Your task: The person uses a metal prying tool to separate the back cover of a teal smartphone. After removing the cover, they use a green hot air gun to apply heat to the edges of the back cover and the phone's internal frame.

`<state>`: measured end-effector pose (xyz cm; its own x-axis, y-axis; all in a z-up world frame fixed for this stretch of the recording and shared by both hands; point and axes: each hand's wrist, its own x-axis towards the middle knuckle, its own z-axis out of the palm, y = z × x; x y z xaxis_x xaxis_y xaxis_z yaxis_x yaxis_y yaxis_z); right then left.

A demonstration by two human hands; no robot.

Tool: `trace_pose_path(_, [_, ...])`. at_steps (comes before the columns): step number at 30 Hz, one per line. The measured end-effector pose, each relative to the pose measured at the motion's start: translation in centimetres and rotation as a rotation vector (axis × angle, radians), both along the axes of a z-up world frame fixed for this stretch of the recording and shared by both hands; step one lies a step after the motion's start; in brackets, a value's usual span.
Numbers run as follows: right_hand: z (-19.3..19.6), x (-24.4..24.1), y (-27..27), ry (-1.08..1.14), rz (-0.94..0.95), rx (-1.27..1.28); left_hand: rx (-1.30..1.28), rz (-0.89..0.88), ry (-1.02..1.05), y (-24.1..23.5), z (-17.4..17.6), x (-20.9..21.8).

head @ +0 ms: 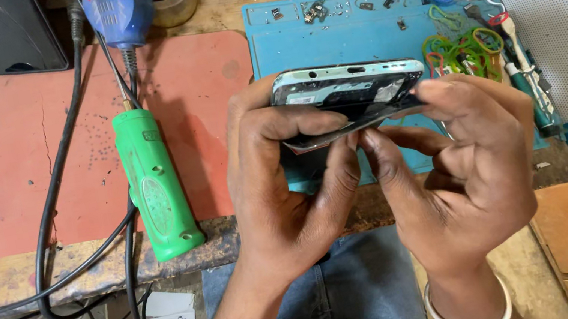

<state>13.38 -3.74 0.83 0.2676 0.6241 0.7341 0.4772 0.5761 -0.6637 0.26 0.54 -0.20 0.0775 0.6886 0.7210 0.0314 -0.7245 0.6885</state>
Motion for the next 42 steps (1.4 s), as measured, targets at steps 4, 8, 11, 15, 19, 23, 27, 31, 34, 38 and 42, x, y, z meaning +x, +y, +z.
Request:
trace_pose_path(4, [0.8,1.1,-0.8,0.063,0.022,-0.109,0.025,0.009,-0.007,-0.3,0.1,0.1])
trace_pose_path(8, [1.2,2.1,-1.2,-0.085,0.002,-0.174,0.046,0.043,0.003,-0.4,0.6,0.1])
trace_pose_path(11, [1.1,2.2,-0.9,-0.196,-0.095,-0.222,0.065,0.042,0.011,-0.2,0.7,0.2])
trace_pose_path(15, [-0.2,1.8,-0.8,0.042,-0.001,-0.236,0.071,0.044,0.013,0.0,0.3,0.2])
trace_pose_path(19, [-2.2,1.7,-0.5,-0.022,-0.043,-0.295,0.054,0.019,0.001,0.2,0.5,0.2])
trace_pose_path(23, [-4.6,2.0,-0.6,0.081,0.087,-0.231,0.059,0.024,0.008,0.2,0.2,0.4])
trace_pose_path(27, [-5.2,2.4,-0.9,0.039,0.034,-0.244,0.045,0.029,0.011,0.1,0.3,0.7])
trace_pose_path(31, [-5.0,2.2,-1.2,0.131,0.100,-0.299,-0.045,0.023,0.000,0.3,-0.4,0.8])
trace_pose_path(34, [-4.7,2.4,-1.5,0.109,0.109,-0.291,-0.029,-0.076,-0.115,0.4,-1.4,1.0])
trace_pose_path(38, [-3.8,2.4,-2.4,-0.056,0.050,-0.268,-0.104,-0.171,-0.310,1.0,-2.5,1.6])
trace_pose_path(42, [-3.5,1.2,-3.7,-0.055,0.166,-0.253,-0.151,-0.290,-0.505,1.7,-2.6,0.9])
